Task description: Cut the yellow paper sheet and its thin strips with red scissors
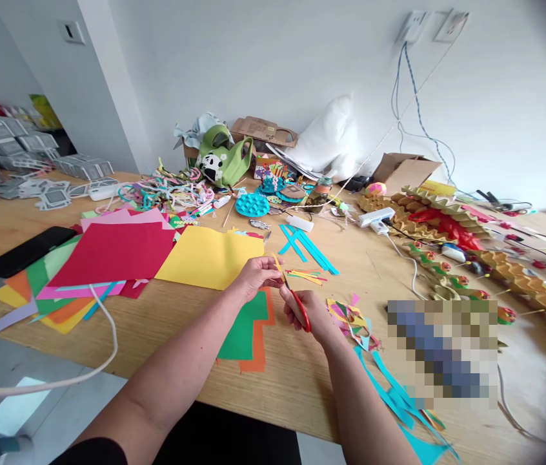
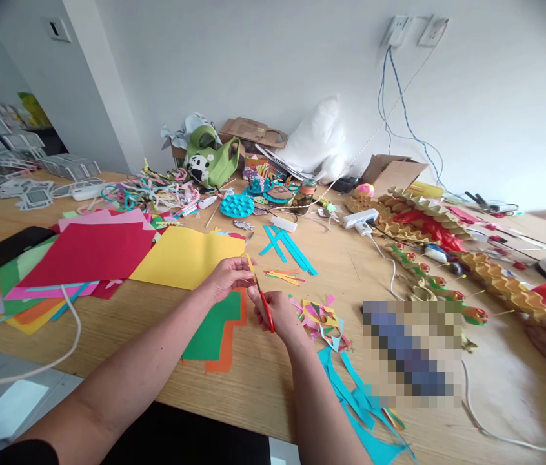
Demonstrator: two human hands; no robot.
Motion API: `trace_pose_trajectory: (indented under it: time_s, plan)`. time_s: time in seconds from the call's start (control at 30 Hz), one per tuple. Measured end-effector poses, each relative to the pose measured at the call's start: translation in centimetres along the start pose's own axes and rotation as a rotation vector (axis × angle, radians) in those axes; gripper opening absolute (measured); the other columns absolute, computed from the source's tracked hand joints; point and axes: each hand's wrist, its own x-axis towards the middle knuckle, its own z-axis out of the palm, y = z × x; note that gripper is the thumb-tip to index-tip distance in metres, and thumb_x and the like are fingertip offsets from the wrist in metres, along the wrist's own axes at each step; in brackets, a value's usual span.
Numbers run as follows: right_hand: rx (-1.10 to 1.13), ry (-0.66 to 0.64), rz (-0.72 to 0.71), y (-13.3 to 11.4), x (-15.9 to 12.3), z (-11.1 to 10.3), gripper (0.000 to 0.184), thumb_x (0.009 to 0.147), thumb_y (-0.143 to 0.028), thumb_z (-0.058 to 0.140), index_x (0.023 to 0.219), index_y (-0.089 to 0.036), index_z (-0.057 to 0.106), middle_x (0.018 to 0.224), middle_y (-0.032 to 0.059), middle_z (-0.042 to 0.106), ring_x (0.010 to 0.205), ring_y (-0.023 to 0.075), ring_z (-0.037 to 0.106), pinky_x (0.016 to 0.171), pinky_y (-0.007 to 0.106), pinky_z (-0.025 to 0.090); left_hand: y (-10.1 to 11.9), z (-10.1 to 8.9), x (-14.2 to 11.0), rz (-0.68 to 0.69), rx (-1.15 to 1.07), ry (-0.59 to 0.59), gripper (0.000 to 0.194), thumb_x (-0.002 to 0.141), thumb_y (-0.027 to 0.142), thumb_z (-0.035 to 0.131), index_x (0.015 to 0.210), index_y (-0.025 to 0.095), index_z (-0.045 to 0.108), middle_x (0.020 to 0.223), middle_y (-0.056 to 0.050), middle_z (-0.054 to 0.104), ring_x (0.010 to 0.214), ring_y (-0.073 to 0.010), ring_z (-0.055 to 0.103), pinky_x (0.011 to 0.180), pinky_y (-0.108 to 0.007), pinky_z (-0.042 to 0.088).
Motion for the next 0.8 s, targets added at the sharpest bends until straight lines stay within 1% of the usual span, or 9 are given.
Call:
trace_pose_trajectory:
  time_s: [0.43, 0.8]
  plan:
    - [0.002, 0.02, 0.024, -0.13, -0.01, 0.14, 0.053, 0.077, -0.061, 0.05, 0.049, -0.016, 0.047, 0.039, -0.0009, 0.051, 0.03, 0.0074, 0.043, 0.032, 0.018, 0.029, -0.06, -0.06, 0.06, 0.0, -0.02, -0.011, 0.034, 0.061, 0.009, 0.069, 0.094, 0.011, 0.064, 0.064, 0.001, 0.061, 0.057, -0.013, 0.063, 0.062, -0.028, 0.052]
    - [0.003, 0.018, 0.058, -0.39, -0.21, 0.06, 0.051, 0.075, -0.062, 0.053, 0.051, -0.016, 0.05, 0.041, 0.0001, 0.054, 0.03, 0.008, 0.046, 0.032, 0.018, 0.031, -0.07, -0.05, 0.07, -0.012, -0.022, -0.01, 0.034, 0.061, 0.009, 0.068, 0.095, 0.011, 0.064, 0.065, 0.0, 0.062, 0.057, -0.0132, 0.064, 0.064, -0.029, 0.053]
